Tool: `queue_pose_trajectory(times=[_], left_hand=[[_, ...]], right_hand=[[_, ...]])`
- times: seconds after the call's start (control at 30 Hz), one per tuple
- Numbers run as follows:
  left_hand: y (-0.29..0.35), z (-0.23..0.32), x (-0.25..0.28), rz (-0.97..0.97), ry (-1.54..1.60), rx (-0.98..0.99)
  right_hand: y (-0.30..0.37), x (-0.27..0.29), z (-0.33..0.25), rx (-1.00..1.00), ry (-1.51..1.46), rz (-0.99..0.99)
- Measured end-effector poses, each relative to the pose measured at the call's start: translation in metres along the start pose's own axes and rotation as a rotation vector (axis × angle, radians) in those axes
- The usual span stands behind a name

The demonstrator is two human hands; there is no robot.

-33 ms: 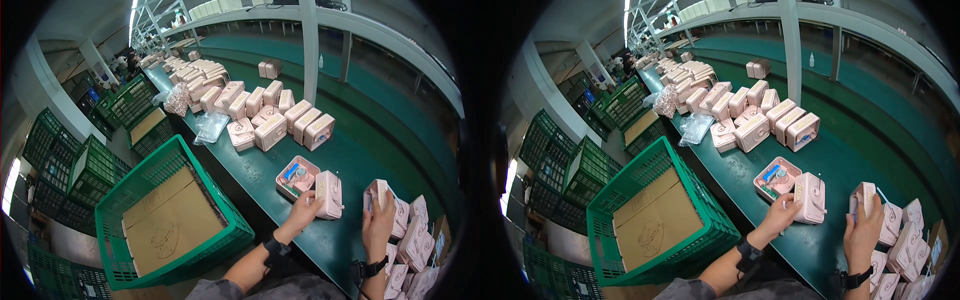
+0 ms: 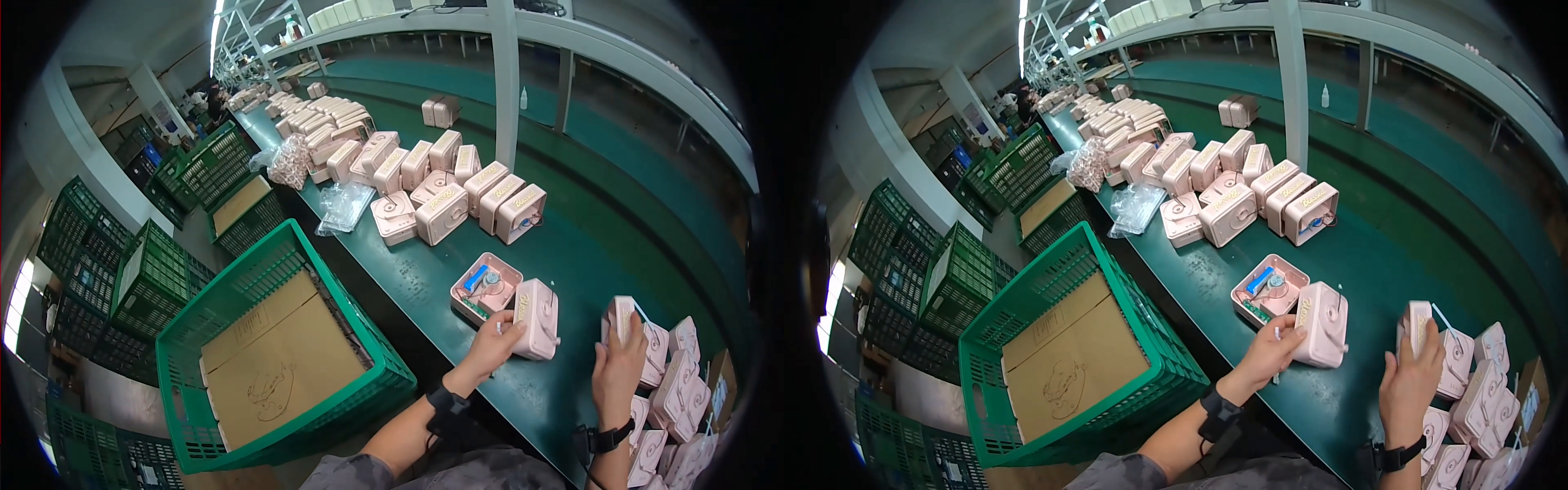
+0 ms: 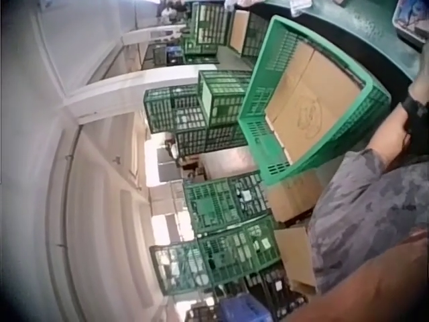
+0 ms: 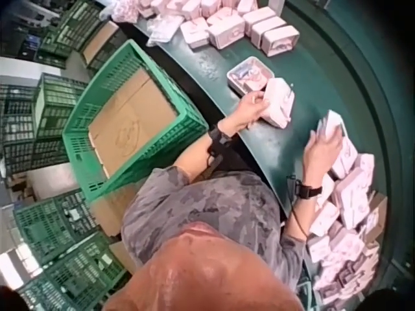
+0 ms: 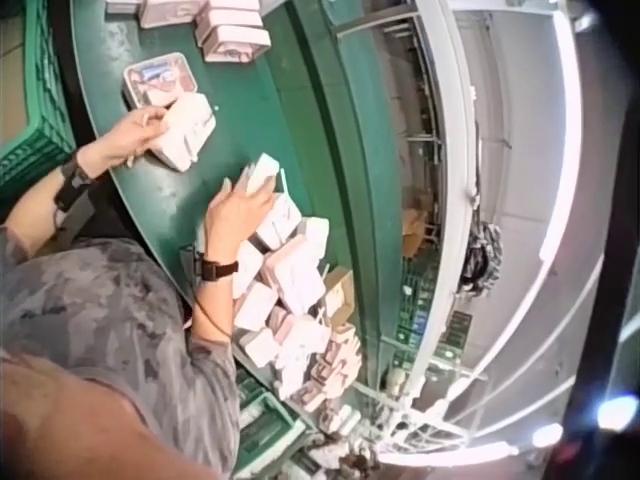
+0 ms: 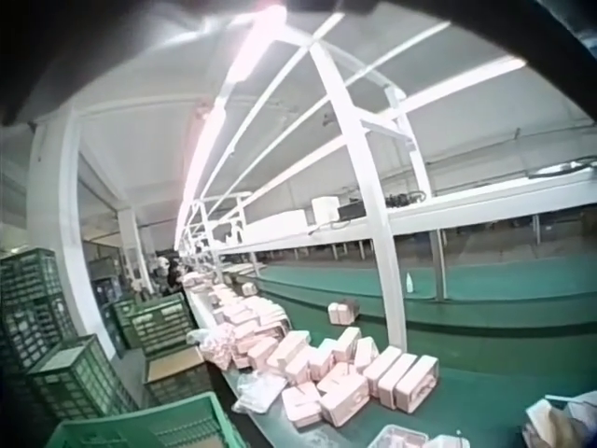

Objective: The person picks up a pink device, inserts a white strip into the center, and presses it down by hand. They repeat this process for several devices, placing finished units back on the conveyor belt.

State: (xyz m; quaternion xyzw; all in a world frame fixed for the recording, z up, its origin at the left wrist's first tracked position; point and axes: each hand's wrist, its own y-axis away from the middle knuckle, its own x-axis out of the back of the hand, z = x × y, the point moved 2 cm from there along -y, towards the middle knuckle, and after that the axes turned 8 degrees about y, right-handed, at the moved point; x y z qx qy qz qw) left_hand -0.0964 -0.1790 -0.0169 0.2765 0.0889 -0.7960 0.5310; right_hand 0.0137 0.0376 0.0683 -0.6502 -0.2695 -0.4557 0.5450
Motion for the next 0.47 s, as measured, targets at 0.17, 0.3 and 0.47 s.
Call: queue_pose_trajectory(times=[0.17,0.3,0.47], left_hand=[[0.007,0.006,0.007,-0.113,0.268,0.256],[-0.003,-0.006,0.006,0.053,0.158,0.275],[-0.018,-0.021,0.010,0.267,-0.040,0.116]], right_hand=[[0.029,0.013,-0.026,0.079,0.081,-0.144],[0.050,0.004,-0.046,0.178,-0.066,-0.389],[0.060,-0.009,-0.023,0.152,-0.226,-0.310]])
